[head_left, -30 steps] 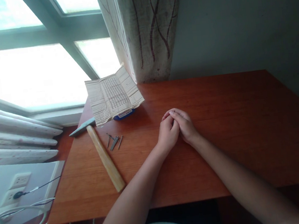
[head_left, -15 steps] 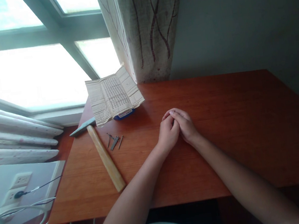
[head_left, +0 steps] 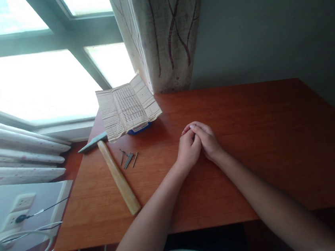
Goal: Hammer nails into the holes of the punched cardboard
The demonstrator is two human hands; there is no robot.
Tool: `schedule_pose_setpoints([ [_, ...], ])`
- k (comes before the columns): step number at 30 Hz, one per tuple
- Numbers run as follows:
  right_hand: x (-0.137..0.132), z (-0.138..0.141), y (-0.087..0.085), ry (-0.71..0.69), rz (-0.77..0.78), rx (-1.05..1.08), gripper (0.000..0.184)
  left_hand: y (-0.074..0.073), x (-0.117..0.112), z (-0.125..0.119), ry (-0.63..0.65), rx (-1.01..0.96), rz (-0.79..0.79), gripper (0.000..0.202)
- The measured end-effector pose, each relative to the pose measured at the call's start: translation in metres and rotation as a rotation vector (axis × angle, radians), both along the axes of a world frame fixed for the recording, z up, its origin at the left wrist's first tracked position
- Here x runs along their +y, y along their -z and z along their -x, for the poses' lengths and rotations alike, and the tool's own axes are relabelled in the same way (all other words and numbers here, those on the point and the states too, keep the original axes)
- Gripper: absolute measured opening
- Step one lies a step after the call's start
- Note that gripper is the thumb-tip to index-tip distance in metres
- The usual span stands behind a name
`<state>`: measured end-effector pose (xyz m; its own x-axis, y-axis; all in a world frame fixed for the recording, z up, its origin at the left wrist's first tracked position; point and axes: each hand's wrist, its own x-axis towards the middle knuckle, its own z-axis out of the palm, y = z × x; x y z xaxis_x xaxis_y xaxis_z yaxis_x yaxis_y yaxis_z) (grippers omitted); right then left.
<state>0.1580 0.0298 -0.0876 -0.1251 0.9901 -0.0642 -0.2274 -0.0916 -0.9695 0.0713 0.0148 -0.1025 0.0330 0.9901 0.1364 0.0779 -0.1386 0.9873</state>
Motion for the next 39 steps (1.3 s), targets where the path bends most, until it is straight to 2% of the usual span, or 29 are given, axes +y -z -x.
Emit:
schedule_pose_setpoints([
  [39,0.0003,-0.0001,0.0021,0.002,-0.010,0.015,0.021,-0.0002,-0.0006,-0.0004,0.006,0.011,-0.004,0.024],
])
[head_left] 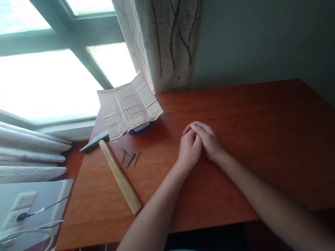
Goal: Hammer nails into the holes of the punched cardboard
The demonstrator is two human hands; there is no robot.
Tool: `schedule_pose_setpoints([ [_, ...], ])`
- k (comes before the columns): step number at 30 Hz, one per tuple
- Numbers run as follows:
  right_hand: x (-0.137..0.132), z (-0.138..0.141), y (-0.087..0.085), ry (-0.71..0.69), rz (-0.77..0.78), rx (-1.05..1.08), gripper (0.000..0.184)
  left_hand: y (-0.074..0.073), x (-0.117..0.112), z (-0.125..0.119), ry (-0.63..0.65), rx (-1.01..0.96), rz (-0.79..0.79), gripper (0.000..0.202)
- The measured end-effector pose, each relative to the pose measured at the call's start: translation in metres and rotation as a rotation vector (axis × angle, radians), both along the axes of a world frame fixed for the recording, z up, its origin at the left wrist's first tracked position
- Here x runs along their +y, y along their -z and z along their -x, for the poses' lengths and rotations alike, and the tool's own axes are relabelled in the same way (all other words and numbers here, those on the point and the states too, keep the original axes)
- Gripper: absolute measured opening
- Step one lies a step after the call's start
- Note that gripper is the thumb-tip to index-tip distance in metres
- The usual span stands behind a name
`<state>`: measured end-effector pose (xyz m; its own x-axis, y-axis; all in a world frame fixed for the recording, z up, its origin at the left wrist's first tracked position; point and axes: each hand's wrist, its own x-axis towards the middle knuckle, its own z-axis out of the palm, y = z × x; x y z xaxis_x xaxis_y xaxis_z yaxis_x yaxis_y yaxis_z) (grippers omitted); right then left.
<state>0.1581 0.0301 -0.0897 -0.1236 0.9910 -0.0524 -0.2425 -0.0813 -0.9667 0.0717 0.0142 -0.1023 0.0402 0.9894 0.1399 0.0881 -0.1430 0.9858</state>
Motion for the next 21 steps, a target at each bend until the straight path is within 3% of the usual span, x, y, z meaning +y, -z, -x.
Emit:
schedule_pose_setpoints([
  [21,0.0003,-0.0002,-0.0009,-0.001,-0.010,-0.024,0.021,0.0000,0.0000,0.0003,-0.003,-0.001,-0.007,0.024],
])
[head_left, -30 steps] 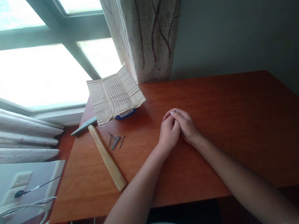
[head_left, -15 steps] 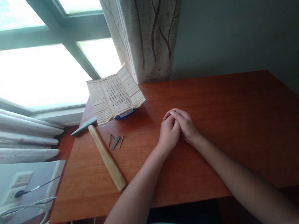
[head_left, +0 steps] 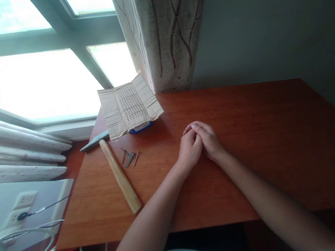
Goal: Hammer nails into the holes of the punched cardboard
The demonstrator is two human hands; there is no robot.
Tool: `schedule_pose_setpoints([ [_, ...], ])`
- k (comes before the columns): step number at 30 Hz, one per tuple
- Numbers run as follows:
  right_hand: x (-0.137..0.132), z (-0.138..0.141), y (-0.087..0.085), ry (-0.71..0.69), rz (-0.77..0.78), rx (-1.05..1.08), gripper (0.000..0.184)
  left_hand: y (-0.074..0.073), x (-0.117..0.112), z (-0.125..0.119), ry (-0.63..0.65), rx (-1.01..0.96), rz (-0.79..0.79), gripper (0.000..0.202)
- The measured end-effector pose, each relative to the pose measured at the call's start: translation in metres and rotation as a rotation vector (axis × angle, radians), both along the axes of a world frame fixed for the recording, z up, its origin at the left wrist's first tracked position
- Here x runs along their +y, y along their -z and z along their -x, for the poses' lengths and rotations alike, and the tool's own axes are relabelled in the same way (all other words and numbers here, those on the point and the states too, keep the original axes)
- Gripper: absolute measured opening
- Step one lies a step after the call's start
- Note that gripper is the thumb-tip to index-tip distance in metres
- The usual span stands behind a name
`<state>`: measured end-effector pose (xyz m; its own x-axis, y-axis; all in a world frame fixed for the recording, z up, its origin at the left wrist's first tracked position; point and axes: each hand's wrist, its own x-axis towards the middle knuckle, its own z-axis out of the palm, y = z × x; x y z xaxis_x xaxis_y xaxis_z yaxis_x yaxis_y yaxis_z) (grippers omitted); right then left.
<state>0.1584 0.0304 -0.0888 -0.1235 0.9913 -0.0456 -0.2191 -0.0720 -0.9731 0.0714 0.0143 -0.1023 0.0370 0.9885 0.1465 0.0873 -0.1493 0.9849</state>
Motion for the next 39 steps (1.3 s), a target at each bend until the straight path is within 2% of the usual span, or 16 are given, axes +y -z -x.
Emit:
schedule_pose_setpoints([
  [39,0.0003,0.0000,-0.0008,-0.002,0.008,0.021,0.020,0.0007,0.0001,-0.0006,-0.002,-0.013,0.020,0.024],
])
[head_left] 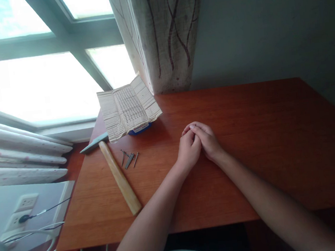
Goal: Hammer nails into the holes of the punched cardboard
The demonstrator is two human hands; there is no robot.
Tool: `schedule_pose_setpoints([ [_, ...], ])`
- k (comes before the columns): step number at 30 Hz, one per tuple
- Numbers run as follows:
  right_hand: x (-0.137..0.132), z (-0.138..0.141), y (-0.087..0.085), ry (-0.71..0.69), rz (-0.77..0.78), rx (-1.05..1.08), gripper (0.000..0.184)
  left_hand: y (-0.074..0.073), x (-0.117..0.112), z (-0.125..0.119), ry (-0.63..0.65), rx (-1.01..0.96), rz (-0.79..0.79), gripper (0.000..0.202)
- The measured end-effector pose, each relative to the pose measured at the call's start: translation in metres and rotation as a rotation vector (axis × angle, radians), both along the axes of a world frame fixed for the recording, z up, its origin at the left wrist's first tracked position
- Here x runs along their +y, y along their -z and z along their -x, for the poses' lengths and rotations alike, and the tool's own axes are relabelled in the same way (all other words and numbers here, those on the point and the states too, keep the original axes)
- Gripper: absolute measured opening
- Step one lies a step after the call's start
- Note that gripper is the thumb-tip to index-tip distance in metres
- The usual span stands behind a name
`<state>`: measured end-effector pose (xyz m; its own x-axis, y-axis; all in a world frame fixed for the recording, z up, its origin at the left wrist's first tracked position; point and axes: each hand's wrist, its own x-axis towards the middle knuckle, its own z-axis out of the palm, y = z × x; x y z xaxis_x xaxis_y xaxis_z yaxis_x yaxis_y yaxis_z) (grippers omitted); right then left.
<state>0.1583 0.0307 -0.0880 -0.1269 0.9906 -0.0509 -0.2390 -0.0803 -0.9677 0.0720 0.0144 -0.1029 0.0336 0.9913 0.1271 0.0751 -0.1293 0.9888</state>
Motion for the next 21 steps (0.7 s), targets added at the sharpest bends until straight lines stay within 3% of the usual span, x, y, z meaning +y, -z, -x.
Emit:
schedule_pose_setpoints([
  [21,0.0002,-0.0003,-0.0001,-0.005,-0.006,-0.031,0.021,-0.0003,-0.0002,0.0005,-0.003,-0.003,0.003,0.025],
])
